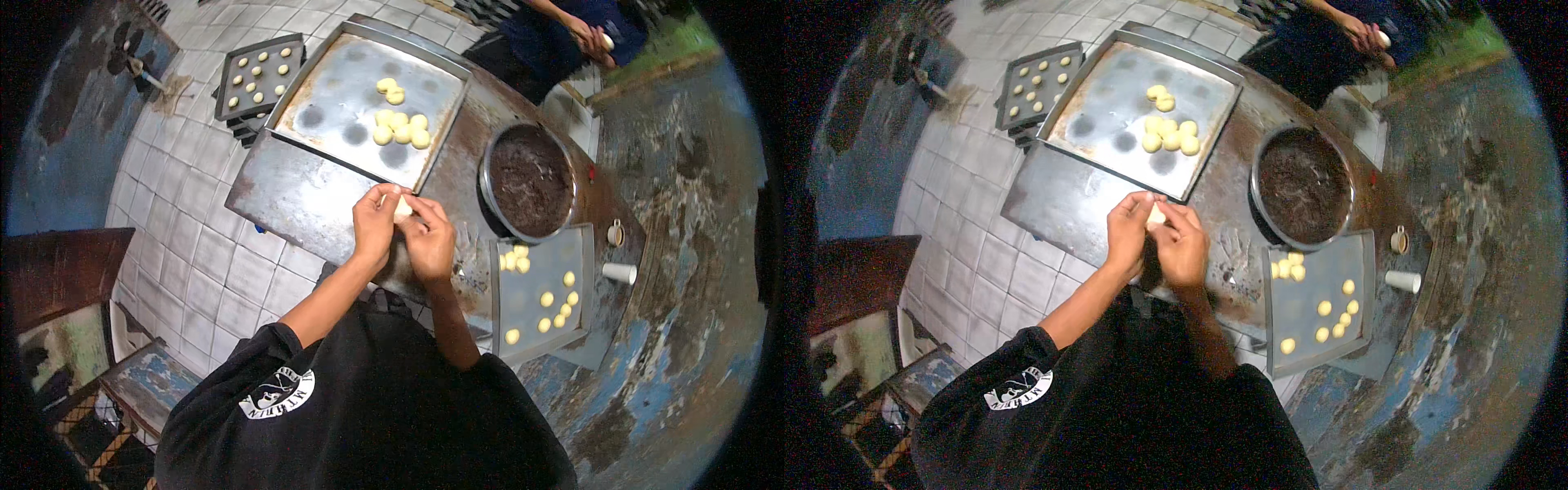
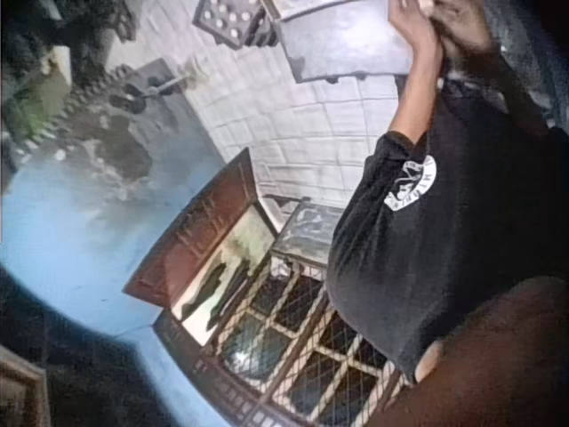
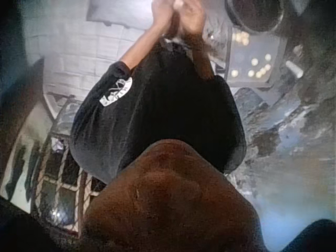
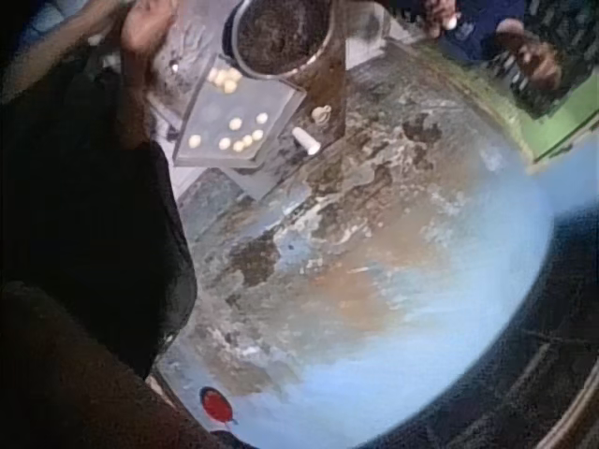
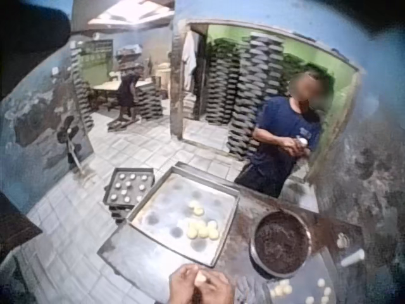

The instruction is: The person fills small pieces of dough with a dark paste using a small stick, pinches the dough closed, and places the shaped rolls onto metal trays.

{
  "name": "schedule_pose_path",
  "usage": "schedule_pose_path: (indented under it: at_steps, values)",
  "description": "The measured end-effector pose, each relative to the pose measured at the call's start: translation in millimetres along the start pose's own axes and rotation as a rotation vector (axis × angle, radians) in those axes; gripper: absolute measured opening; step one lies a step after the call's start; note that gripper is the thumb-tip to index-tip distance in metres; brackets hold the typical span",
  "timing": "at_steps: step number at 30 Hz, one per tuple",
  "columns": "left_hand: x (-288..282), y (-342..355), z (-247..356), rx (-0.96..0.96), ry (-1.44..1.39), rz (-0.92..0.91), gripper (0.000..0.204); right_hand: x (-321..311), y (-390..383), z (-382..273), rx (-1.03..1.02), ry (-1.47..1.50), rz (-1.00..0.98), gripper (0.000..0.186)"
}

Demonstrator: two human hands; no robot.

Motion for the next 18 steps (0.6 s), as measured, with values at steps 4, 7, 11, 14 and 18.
schedule_pose_path:
  at_steps: [4,7,11,14,18]
  values:
    - [-47.4,42.4,19.5,-0.126,-0.035,0.011,0.021,55.5,29.7,14.0,-0.201,-0.293,-0.201,0.028]
    - [-80.7,60.5,43.2,-0.045,0.085,0.025,0.032,94.8,57.6,37.0,-0.063,-0.263,-0.207,0.025]
    - [-126.8,94.9,56.8,0.148,0.21,0.012,0.047,152.7,83.7,83.5,0.531,0.028,-0.337,0.041]
    - [-158.9,117.6,69.2,0.22,0.312,-0.121,0.047,183.9,88.4,113.6,0.993,0.473,-0.676,0.038]
    - [-228.2,136.6,48.5,0.425,0.572,0.123,0.041,255.2,162.6,108.0,0.324,-0.47,-1.1,0.046]
Point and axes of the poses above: each hand's wrist, its own y-axis towards the middle knuckle, its own x-axis out of the palm, z = x × y, the point moved 5 cm from there along y, towards the middle knuckle, and after that the axes turned 12 degrees about y, right-handed, at the moved point
